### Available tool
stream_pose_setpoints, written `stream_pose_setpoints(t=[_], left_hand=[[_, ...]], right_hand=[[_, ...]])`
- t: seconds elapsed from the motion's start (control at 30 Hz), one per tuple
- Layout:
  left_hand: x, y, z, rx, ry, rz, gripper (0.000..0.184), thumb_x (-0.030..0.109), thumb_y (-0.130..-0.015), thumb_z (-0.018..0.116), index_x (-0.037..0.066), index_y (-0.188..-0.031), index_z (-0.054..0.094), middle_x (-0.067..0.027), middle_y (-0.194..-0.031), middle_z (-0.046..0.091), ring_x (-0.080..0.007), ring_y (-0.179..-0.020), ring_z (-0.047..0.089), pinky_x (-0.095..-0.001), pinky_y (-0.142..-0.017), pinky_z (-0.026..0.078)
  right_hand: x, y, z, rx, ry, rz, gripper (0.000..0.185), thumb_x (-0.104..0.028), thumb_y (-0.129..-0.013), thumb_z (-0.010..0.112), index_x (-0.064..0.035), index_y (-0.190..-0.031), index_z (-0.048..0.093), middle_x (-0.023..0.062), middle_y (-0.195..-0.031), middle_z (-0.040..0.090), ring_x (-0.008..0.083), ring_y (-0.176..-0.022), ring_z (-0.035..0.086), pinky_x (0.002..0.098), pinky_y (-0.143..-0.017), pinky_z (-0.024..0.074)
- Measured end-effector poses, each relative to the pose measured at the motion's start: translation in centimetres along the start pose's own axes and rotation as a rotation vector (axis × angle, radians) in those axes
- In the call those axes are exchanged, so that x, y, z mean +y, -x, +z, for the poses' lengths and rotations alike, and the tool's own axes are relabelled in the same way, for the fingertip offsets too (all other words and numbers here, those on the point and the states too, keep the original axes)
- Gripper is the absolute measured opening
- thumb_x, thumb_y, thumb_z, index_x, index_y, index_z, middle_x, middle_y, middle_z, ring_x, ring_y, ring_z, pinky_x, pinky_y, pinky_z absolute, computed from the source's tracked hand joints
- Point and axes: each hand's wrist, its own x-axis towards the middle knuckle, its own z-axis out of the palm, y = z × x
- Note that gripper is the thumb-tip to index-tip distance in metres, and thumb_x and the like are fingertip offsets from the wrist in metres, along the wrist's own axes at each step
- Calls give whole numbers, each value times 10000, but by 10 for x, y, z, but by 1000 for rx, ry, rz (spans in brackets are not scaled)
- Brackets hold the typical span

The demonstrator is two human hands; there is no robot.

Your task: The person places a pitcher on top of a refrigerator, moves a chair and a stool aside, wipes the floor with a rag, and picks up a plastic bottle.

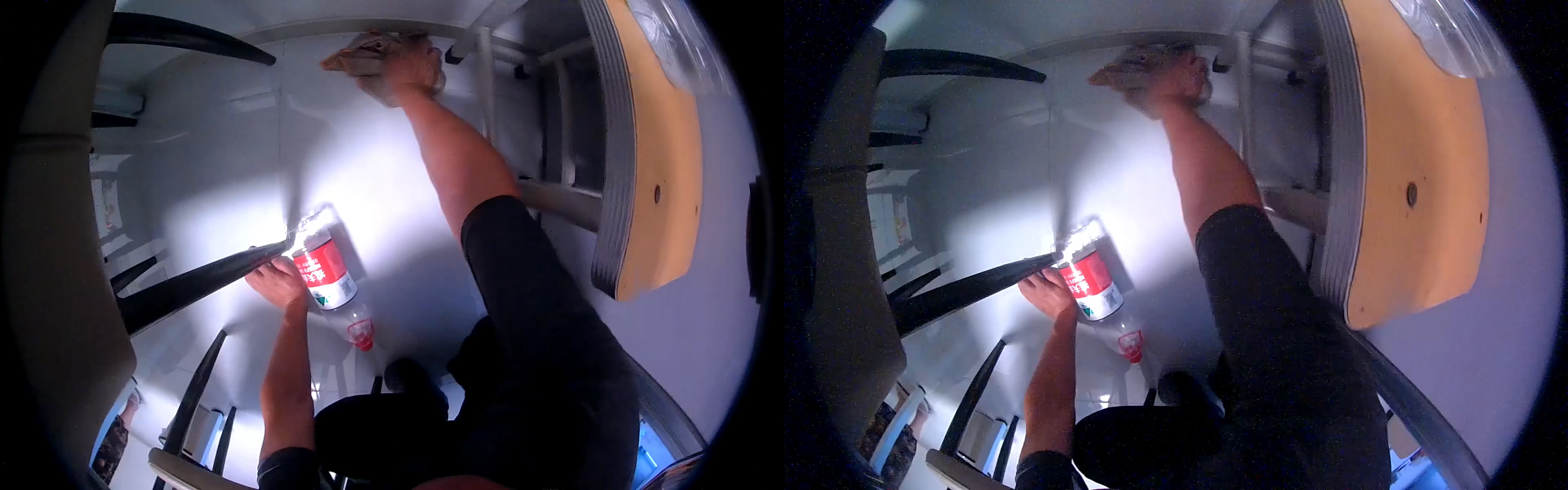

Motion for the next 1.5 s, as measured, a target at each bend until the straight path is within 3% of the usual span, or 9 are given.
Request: stream_pose_setpoints(t=[0.2,0.27,0.43,0.7,0.73,0.93,1.23,1.4,1.5], left_hand=[[-1,3,2,54,-1,7,405,301,-977,483,-29,-1200,557,-281,-1109,539,-465,-1042,514,-547,-919,408],[-1,2,0,46,17,-11,407,300,-977,482,-32,-1199,555,-283,-1110,537,-466,-1045,514,-549,-924,408],[9,-3,-8,20,31,3,404,277,-970,481,-42,-1212,537,-289,-1111,534,-470,-1051,511,-548,-932,403],[1,0,-1,16,36,-25,360,238,-967,475,-54,-1160,558,-298,-1098,539,-479,-1058,508,-547,-937,404],[2,0,-2,33,35,-6,349,228,-964,478,-55,-1151,560,-297,-1091,541,-478,-1054,511,-548,-935,405],[7,-3,-5,39,45,4,305,201,-952,503,-53,-1103,578,-277,-1078,546,-465,-1016,519,-558,-909,408],[5,-1,-14,-9,22,-20,328,205,-940,512,-46,-1145,563,-285,-1118,543,-473,-1052,516,-555,-937,410],[1,-1,1,10,39,-26,331,197,-933,516,-64,-1128,576,-297,-1138,535,-482,-1084,513,-561,-959,407],[2,2,-7,-8,42,-30,323,195,-931,519,-67,-1111,579,-295,-1132,536,-481,-1073,513,-562,-949,409]], right_hand=[[-48,-13,83,-26,-58,12,586,-491,-875,610,-65,-1273,654,142,-1314,565,324,-1222,501,421,-1016,424],[-39,5,74,1,114,-269,623,-495,-855,631,-37,-1276,647,129,-1348,541,310,-1225,502,410,-1033,418],[6,-2,-28,-153,140,-65,586,-403,-879,600,33,-1269,629,161,-1374,512,308,-1248,495,399,-1043,421],[6,-5,53,-78,14,67,663,-296,-876,610,19,-1440,462,210,-1408,483,344,-1274,470,431,-1079,417],[3,-2,-15,-352,88,1,658,-291,-880,613,-11,-1456,464,189,-1434,486,353,-1290,450,430,-1090,401],[5,-9,62,-46,-26,93,660,-378,-893,622,-40,-1445,494,137,-1402,521,338,-1293,457,446,-1080,400],[9,-25,41,-239,-48,167,682,-423,-859,645,-90,-1440,516,176,-1427,474,324,-1307,461,449,-1092,397],[0,15,39,-151,-72,137,533,-317,-971,496,-69,-1442,526,190,-1507,368,365,-1327,433,474,-1129,359],[11,-20,43,-97,-192,256,678,-343,-857,641,80,-1357,464,194,-1399,450,362,-1289,449,469,-1105,369]])
